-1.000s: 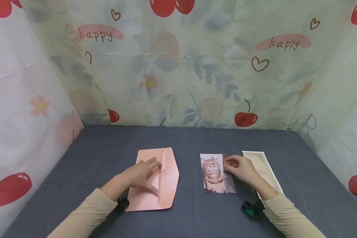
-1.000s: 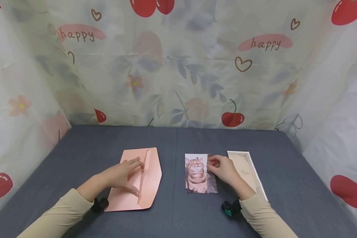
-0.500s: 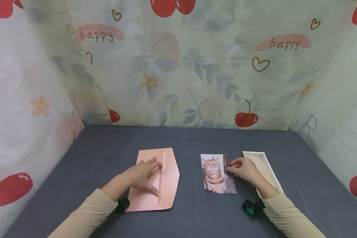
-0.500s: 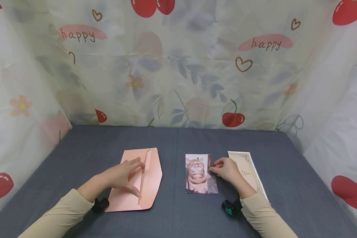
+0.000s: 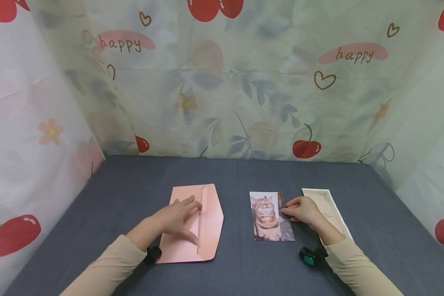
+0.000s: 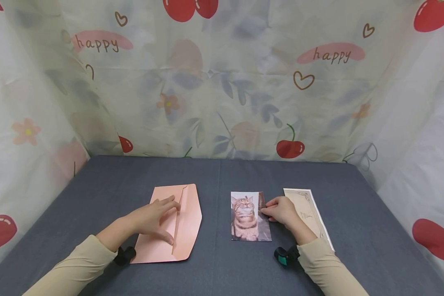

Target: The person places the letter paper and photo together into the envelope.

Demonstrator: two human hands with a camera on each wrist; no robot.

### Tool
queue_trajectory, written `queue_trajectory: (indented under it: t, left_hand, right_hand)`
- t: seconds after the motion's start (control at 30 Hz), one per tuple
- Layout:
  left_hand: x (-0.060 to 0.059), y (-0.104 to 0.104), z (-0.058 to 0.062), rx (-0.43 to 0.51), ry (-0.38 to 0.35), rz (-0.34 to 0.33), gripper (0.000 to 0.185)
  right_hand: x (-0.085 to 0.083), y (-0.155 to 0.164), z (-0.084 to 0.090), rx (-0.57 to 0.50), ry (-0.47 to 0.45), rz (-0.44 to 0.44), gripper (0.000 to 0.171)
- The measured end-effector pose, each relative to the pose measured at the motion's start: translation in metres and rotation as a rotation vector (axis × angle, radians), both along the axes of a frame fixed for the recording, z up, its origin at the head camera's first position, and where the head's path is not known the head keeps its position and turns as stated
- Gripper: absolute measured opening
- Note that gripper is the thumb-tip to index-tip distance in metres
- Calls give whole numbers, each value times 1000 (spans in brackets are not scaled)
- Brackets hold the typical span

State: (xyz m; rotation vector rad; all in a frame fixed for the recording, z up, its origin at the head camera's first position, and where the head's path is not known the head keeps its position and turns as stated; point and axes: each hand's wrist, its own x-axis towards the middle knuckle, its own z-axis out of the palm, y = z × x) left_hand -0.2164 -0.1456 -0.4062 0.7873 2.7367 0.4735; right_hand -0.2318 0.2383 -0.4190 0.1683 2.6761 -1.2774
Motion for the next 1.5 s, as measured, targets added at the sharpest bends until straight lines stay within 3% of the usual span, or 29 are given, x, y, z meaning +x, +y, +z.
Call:
queue_trajectory:
  t: [0.57,1.5]
  left_hand:
    - [1,0,1,7,-6,4,79]
    - [0,0,2,-6,4,-9,81]
  right_hand:
    - [0,2,3,-42,21,23,28]
    - [-4,5,15,-116,-50,34,31]
